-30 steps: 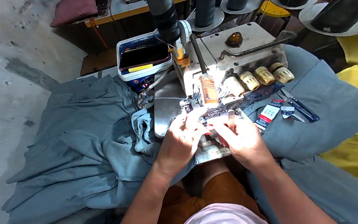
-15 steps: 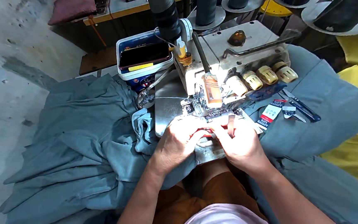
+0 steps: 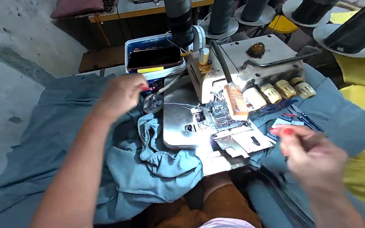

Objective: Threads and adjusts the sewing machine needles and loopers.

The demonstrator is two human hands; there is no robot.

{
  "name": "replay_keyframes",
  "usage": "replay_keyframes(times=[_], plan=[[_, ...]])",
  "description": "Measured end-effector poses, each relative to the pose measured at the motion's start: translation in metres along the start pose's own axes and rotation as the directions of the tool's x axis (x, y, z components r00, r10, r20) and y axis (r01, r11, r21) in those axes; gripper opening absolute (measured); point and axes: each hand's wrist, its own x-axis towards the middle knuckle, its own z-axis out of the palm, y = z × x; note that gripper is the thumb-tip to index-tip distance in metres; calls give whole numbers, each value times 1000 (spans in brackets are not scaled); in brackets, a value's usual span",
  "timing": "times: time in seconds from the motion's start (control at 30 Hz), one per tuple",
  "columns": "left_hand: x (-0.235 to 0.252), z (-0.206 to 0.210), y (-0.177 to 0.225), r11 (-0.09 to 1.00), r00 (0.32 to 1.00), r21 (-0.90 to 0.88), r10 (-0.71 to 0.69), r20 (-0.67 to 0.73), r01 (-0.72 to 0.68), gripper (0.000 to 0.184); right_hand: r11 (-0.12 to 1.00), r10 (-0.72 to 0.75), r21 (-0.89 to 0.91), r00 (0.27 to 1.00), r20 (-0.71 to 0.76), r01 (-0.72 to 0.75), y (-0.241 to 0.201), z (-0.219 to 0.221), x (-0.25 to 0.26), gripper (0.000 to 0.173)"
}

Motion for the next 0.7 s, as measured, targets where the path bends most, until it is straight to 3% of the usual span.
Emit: replay_keyframes(times=[0.07, 0.23, 0.27, 0.33, 0.43, 0.5, 0.6, 0.63, 0.67, 0.7], plan=[[-15, -33, -23, 983, 982, 53, -177, 58, 174, 25, 978, 192, -83, 981, -20, -193, 21, -31, 25, 21], [-66, -71, -112, 940, 953, 169, -304, 10, 298, 30, 923, 364, -140, 931, 9, -359, 114, -80, 92, 24], [-65, -72, -107, 944, 955, 155, -297, 11, 292, 30, 904, 399, -173, 917, 19, -390, 119, -77, 105, 26], [-45, -65, -60, 977, 981, 97, -193, 9, 191, 28, 870, 472, -193, 879, 59, -454, 119, -65, 125, 21], [-2, -35, 29, 994, 994, -57, 97, 42, -94, 24, 860, 510, -118, 833, 214, -496, 142, -59, 138, 9], [21, -5, 68, 933, 955, -261, 281, 92, -249, 17, 870, 485, -67, 822, 298, -489, 161, -60, 140, 14], [43, 26, 93, 830, 865, -514, 407, 295, -215, 14, 745, 666, -168, 710, 229, -645, 116, -40, 146, 18], [47, 34, 93, 821, 845, -538, 417, 335, -192, 14, 758, 652, -166, 728, 211, -631, 116, -37, 147, 17], [49, 42, 90, 820, 843, -541, 417, 339, -188, 15, 819, 563, -48, 783, 264, -572, 131, -41, 148, 17], [48, 48, 87, 817, 857, -541, 414, 308, -200, 14, 861, 366, 193, 837, 407, -470, 159, -51, 153, 21]])
